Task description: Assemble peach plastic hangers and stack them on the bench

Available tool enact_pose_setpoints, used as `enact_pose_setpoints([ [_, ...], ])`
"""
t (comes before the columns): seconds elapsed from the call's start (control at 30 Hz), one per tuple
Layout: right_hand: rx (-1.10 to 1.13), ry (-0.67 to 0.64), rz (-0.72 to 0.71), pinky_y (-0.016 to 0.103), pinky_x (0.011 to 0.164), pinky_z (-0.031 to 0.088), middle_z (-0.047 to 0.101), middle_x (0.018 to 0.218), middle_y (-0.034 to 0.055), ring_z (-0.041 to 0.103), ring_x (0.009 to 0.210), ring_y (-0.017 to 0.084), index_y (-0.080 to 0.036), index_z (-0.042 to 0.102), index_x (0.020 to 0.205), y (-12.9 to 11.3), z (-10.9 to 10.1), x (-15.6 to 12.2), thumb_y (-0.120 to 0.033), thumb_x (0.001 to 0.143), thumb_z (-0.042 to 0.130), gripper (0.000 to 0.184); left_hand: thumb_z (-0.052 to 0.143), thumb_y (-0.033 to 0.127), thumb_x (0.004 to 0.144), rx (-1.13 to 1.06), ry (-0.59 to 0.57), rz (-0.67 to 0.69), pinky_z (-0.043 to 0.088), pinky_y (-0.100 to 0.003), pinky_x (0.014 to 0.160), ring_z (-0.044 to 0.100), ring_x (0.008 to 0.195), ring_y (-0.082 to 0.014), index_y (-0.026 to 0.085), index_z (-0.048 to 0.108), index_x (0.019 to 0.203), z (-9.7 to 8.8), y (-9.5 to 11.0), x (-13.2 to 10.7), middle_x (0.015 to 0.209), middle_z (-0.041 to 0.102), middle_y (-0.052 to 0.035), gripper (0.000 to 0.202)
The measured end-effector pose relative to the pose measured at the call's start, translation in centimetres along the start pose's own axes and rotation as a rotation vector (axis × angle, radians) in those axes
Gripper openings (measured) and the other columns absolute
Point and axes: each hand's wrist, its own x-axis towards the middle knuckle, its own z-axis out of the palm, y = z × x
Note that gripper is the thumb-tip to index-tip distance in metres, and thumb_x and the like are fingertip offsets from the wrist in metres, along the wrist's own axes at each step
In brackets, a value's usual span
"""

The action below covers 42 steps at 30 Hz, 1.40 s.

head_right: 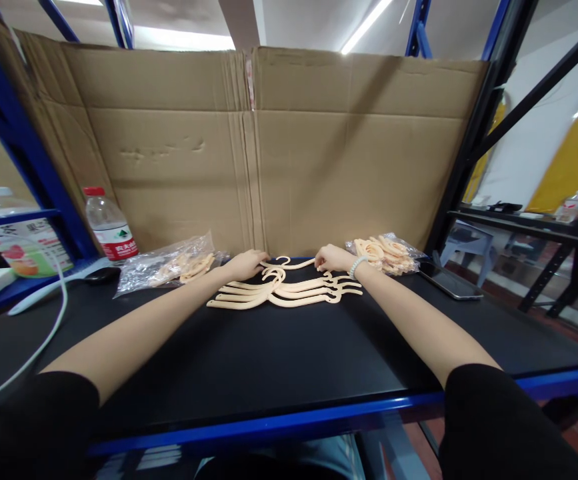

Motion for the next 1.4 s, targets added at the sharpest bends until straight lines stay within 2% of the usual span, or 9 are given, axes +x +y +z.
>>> enact_pose_setpoints([
  [0.17,-0.065,0.099,0.053,0.024,0.065,0.044,0.072,0.078,0.0051,0.064,0.072,0.017,-0.018,0.074,0.081,0.1,-0.2,-0.3,-0.012,0.077,0.060,0.015,0.043,0.020,0.089,0.060,0.011,-0.037,0.047,-0.031,0.079,0.057,0.102,-0.0236,0.018,0.063,0.100,0.4,0.7,0.0,0.106,0.060,-0.0116,0.023],
  [0.37,-0.114,0.412,0.117,0.029,0.084,0.042,0.066,0.103,0.0085,0.057,0.100,0.020,-0.019,0.070,0.096,0.5,-2.0,-1.7,-0.019,0.090,0.045,0.025,0.043,0.021,0.090,0.090,0.041,-0.047,0.045,-0.032,0.077,0.059,0.098,-0.0237,0.017,0.062,0.094,0.3,0.9,0.1,0.100,0.064,-0.0105,0.020],
  [0.47,-0.046,0.652,0.207,0.029,0.078,0.043,0.062,0.102,0.0091,0.058,0.090,0.019,-0.018,0.069,0.094,0.7,-3.2,-2.4,-0.024,0.090,0.045,0.025,0.041,0.020,0.090,0.096,0.078,-0.057,0.044,-0.033,0.079,0.061,0.095,-0.0233,0.017,0.061,0.094,-0.3,0.9,0.2,0.098,0.067,-0.0097,0.020],
  [0.57,0.115,0.848,0.269,0.028,0.070,0.043,0.062,0.085,0.0071,0.056,0.075,0.017,-0.017,0.070,0.085,0.5,-4.4,-3.1,-0.027,0.086,0.051,0.021,0.040,0.017,0.090,0.109,0.126,-0.049,0.042,-0.033,0.081,0.061,0.097,-0.0238,0.016,0.060,0.095,-1.4,1.2,0.2,0.099,0.067,-0.0100,0.020],
  [0.7,0.519,0.787,0.271,0.025,0.051,0.041,0.056,0.058,0.0006,0.050,0.051,0.013,-0.016,0.064,0.083,-0.9,-5.3,-4.5,-0.035,0.083,0.055,0.021,0.040,0.017,0.090,0.135,0.206,-0.048,0.041,-0.034,0.082,0.061,0.097,-0.0243,0.015,0.058,0.096,-3.3,1.8,-0.7,0.098,0.066,-0.0106,0.019],
  [0.87,0.999,0.663,0.237,0.023,0.047,0.046,0.062,0.063,0.0026,0.056,0.048,0.011,-0.015,0.059,0.087,-3.5,-5.4,-7.4,-0.044,0.076,0.064,0.031,0.038,0.019,0.092,0.154,0.316,-0.123,0.041,-0.033,0.078,0.061,0.093,-0.0237,0.015,0.054,0.098,-5.2,3.0,-3.5,0.097,0.065,-0.0106,0.017],
  [1.13,1.357,0.584,0.254,0.020,0.049,0.049,0.063,0.063,0.0014,0.059,0.054,0.010,-0.015,0.065,0.092,-5.0,-4.5,-10.0,-0.038,0.069,0.075,0.033,0.041,0.024,0.092,0.007,0.431,-0.147,0.038,-0.027,0.059,0.061,0.074,-0.0193,0.019,0.051,0.093,-6.0,4.3,-9.1,0.090,0.066,-0.0052,0.011],
  [1.27,1.460,0.597,0.271,0.018,0.055,0.051,0.067,0.076,0.0047,0.059,0.060,0.009,-0.015,0.067,0.087,-5.2,-4.1,-9.8,-0.026,0.066,0.078,0.027,0.044,0.025,0.091,-0.086,0.460,-0.121,0.040,-0.028,0.061,0.061,0.076,-0.0197,0.019,0.050,0.093,-6.2,4.6,-11.2,0.088,0.065,-0.0041,0.008],
  [1.4,1.572,0.592,0.273,0.015,0.060,0.050,0.065,0.077,0.0021,0.058,0.065,0.007,-0.015,0.069,0.086,-5.1,-3.8,-9.2,-0.020,0.063,0.079,0.025,0.046,0.024,0.089,-0.171,0.492,-0.076,0.043,-0.029,0.066,0.061,0.077,-0.0187,0.019,0.050,0.092,-5.9,4.9,-12.5,0.086,0.064,-0.0032,0.007],
])
